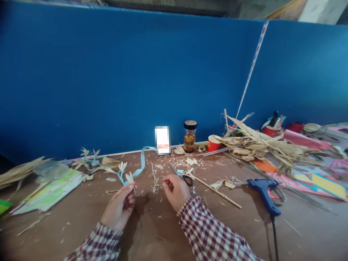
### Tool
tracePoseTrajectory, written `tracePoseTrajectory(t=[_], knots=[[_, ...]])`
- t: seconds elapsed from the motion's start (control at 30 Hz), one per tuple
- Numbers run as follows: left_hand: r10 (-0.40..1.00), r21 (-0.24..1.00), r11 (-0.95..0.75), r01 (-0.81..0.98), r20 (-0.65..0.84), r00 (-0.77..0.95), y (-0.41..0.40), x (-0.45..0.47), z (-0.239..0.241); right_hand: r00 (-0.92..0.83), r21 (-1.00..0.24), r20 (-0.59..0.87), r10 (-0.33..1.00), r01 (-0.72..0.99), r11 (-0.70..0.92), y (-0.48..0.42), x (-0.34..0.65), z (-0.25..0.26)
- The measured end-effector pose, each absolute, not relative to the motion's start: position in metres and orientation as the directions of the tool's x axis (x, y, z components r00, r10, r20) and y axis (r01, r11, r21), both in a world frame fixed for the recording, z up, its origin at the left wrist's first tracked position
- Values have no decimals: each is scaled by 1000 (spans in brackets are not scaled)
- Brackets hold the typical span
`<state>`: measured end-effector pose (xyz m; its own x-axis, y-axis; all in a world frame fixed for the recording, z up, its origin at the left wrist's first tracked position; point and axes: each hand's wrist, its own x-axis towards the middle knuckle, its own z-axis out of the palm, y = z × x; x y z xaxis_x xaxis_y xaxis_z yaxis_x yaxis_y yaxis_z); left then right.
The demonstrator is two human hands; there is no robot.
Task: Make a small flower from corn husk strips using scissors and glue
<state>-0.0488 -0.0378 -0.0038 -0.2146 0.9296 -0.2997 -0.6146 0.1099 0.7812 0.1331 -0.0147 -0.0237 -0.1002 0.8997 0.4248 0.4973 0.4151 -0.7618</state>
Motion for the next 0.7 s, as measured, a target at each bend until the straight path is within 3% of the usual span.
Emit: tracePoseTrajectory(t=[0.37, 0.53, 0.7], knots=[[935, 839, 165, -519, -300, -187, -42, -35, -17, -220, -734, 400, 890, 504, 455, -25, 125, -21], [977, 944, 148, -296, -186, -103, -47, -24, -27, -232, -860, 311, 921, 344, 377, -31, 119, -16], [981, 961, 131, -241, -161, -107, -50, -21, -28, -246, -962, 198, 949, 139, 237, -28, 117, -18]])
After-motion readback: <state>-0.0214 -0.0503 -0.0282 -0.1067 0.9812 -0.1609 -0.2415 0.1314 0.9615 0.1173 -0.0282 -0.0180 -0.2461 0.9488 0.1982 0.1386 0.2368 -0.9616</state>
